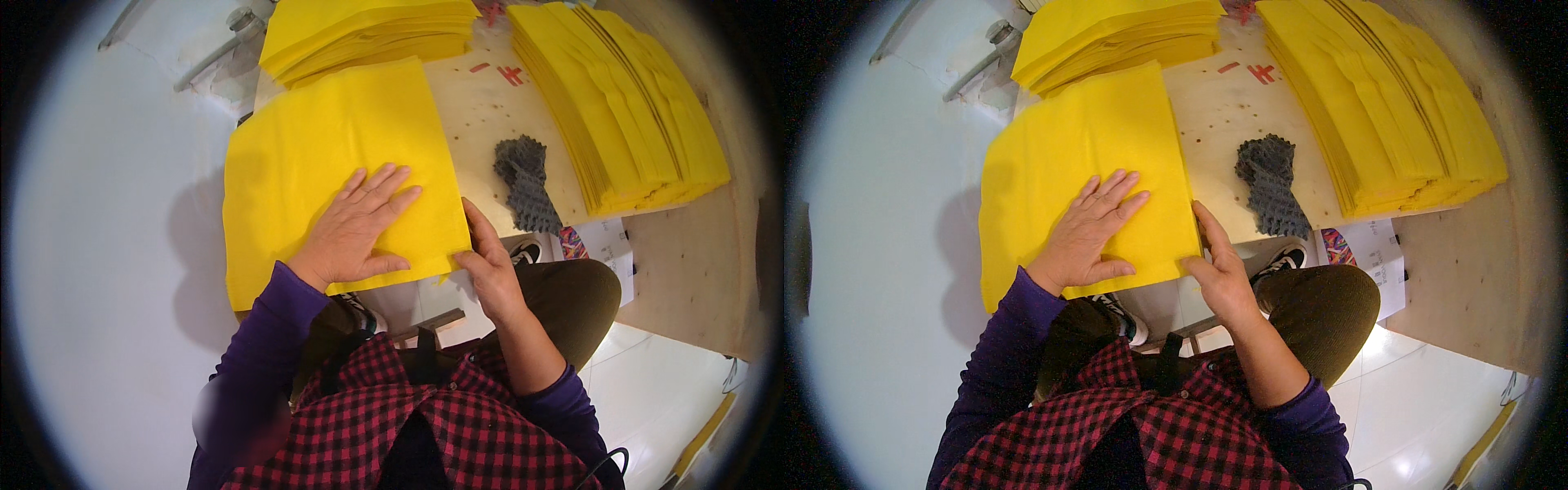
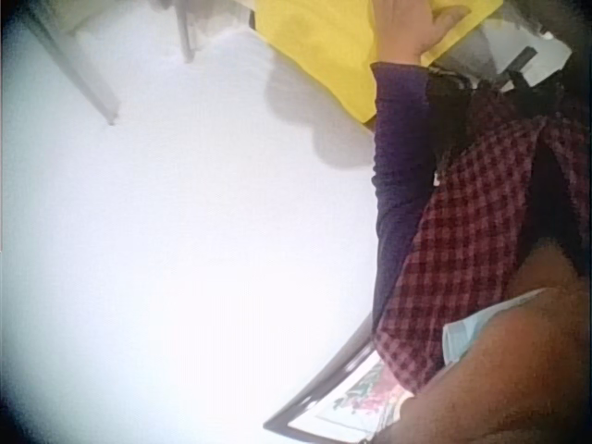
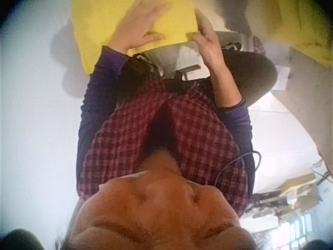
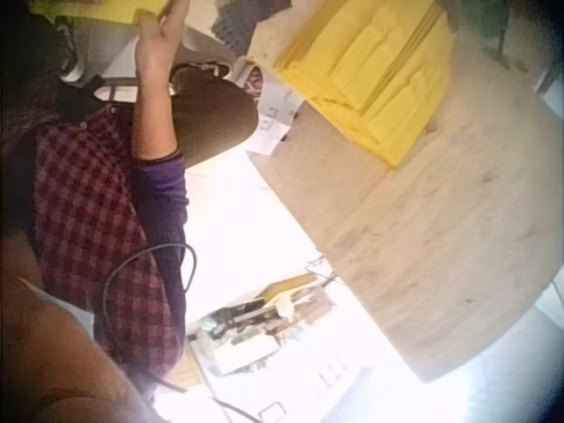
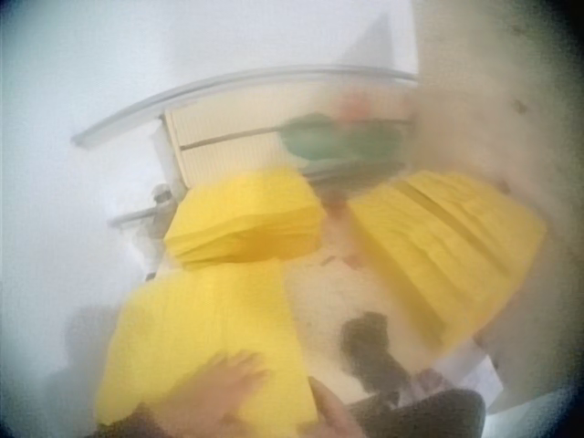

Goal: The person folds yellow fabric pieces on a table. They smooth each piece, fold it in half, then fold the sides inward to create a compact rectangle. The folded pieces are stacked on the right side of the table.

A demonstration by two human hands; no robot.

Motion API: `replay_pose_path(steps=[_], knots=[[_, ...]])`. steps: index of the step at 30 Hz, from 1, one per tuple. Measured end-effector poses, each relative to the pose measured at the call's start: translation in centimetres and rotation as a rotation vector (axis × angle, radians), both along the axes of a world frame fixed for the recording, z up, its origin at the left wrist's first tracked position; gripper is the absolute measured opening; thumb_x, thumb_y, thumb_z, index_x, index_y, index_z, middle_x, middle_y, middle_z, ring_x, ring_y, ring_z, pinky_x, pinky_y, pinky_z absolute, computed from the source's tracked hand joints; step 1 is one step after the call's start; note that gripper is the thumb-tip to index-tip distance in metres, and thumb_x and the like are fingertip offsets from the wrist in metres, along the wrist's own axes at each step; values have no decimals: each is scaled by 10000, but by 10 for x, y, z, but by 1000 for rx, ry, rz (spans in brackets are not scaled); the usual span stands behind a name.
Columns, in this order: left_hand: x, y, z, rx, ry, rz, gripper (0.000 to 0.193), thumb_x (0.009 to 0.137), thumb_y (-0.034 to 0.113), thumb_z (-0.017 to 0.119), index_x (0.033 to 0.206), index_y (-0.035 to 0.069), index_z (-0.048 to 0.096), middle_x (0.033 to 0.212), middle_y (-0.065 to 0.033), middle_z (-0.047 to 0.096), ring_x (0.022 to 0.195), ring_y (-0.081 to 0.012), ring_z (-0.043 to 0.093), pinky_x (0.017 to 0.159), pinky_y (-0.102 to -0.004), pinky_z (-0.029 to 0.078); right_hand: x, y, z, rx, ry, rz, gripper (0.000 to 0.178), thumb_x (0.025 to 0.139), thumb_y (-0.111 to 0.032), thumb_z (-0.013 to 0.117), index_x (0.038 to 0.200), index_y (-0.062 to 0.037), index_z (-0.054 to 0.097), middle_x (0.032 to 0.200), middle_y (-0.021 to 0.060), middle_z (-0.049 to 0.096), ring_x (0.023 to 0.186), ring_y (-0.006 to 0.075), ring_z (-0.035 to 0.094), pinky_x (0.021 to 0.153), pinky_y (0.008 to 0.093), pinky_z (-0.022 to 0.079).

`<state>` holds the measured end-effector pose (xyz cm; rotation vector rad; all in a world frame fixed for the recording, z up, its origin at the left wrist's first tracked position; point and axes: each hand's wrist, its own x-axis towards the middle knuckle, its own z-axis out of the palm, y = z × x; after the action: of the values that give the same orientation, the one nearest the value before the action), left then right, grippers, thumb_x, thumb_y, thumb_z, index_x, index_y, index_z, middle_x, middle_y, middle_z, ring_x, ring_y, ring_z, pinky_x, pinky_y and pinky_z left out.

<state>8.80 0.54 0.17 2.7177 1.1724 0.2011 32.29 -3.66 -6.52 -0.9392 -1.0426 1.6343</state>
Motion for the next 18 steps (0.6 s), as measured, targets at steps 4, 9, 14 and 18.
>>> replay_pose_path(steps=[4,9,14,18], knots=[[-1,2,-1,13,35,-9,1008,796,796,423,1483,63,337,1548,-183,284,1446,-351,241,1179,-493,143,-4,1,3,23,-38,-53,719,829,-20,573,1490,-11,289,1469,171,413,1374,255,378,1118,347,300],[-2,1,-2,18,15,-20,1022,777,786,465,1485,62,330,1549,-183,281,1447,-349,240,1177,-497,147,-1,10,12,311,-506,-158,717,770,-16,646,1442,-74,401,1449,205,427,1360,329,397,1119,391,305],[-2,1,-1,9,9,-23,1030,766,782,488,1491,69,323,1556,-180,268,1452,-344,231,1174,-503,151,2,27,26,679,-801,-163,411,721,7,680,1116,-103,675,1375,188,500,1329,391,416,1099,443,329],[-3,1,-2,17,17,-31,1048,754,798,482,1495,75,317,1563,-179,254,1457,-340,218,1174,-503,147,2,41,42,744,-811,-93,216,738,-6,685,938,-82,711,1303,137,563,1313,386,434,1069,454,359]])
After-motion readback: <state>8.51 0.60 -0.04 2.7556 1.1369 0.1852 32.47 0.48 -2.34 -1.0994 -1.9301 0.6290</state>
